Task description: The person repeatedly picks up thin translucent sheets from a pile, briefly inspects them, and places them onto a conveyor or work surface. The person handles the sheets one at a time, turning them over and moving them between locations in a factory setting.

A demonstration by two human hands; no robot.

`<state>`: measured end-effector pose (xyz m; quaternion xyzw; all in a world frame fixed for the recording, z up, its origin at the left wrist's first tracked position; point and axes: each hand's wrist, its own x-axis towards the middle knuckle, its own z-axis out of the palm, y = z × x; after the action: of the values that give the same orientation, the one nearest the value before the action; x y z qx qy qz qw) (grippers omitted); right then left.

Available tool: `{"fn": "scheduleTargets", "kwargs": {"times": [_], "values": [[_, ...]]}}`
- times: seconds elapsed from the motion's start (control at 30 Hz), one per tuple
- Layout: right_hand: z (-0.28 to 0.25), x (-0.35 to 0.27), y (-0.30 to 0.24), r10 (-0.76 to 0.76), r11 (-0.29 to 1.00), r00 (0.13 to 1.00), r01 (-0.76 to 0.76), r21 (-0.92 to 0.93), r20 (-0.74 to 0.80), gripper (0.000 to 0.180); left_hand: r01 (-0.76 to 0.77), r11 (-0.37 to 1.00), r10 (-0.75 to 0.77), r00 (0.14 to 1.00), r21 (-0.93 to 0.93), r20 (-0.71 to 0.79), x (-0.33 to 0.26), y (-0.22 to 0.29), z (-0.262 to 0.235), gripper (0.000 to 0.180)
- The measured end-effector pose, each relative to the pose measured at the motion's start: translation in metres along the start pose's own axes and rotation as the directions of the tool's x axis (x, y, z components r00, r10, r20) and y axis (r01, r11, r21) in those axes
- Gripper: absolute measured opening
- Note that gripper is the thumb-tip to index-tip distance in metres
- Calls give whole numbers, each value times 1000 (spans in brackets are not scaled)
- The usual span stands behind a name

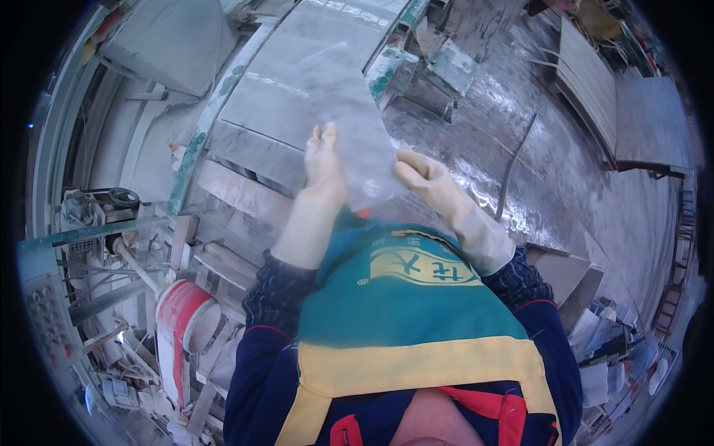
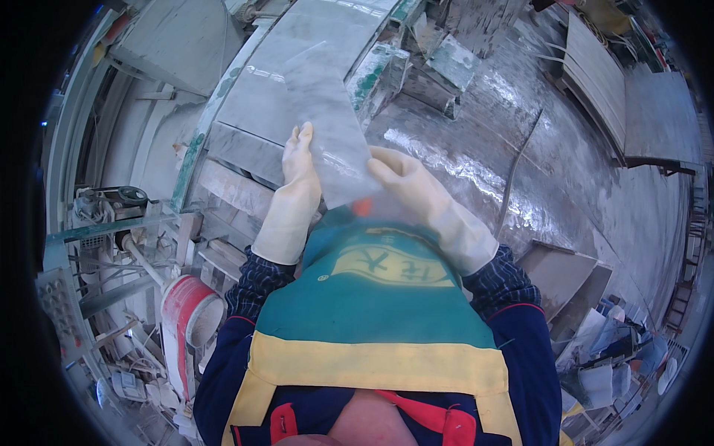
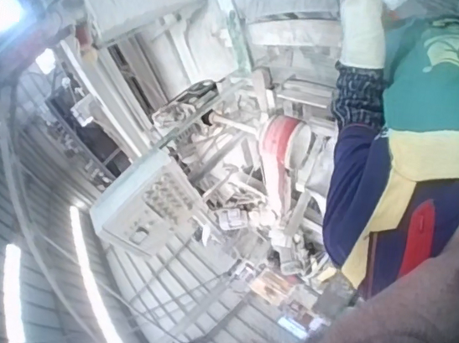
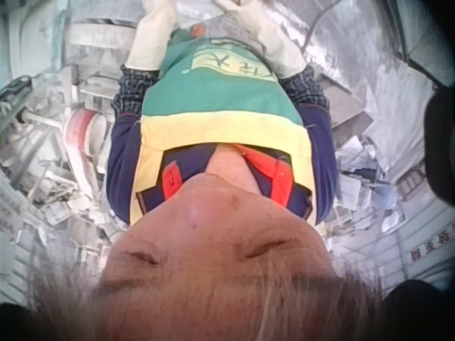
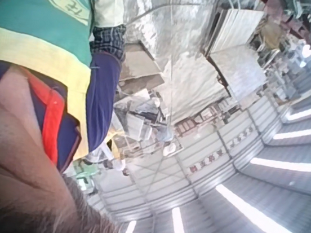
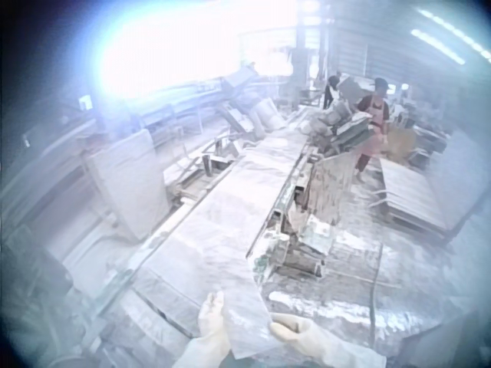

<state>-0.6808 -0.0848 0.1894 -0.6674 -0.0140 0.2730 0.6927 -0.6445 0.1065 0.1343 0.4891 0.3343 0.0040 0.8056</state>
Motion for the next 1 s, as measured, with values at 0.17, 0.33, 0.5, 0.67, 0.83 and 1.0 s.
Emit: {"fn": "scheduleTargets", "kwargs": {"times": [0.17, 0.33, 0.5, 0.67, 0.83, 1.0], "values": [[11, -1, -8, 113, 992, 987, -105, -75, 115, 50, -9, 996, -1, 994, -86, -112, 27, -1, -33, 67], [7, 6, 9, 57, 998, 991, -55, -23, 124, 46, -37, 987, 15, 990, -159, -138, 42, 2, -100, 65], [-18, 7, 42, 65, 998, 989, -68, -17, -135, 46, -179, 977, 210, 898, 115, -386, 53, 10, -194, 57], [-33, -1, 68, 151, 988, 948, -156, 7, -278, 43, -236, 965, 258, 767, 116, -587, 66, -15, -270, 56], [-29, -1, 73, 166, 985, 956, -171, 0, -241, 43, -152, 955, 287, 701, 256, -653, 87, -53, -318, 55], [-20, 7, 66, 153, 984, 968, -168, -61, -197, 43, -145, 964, 257, 730, 224, -633, 123, -87, -348, 51]]}}
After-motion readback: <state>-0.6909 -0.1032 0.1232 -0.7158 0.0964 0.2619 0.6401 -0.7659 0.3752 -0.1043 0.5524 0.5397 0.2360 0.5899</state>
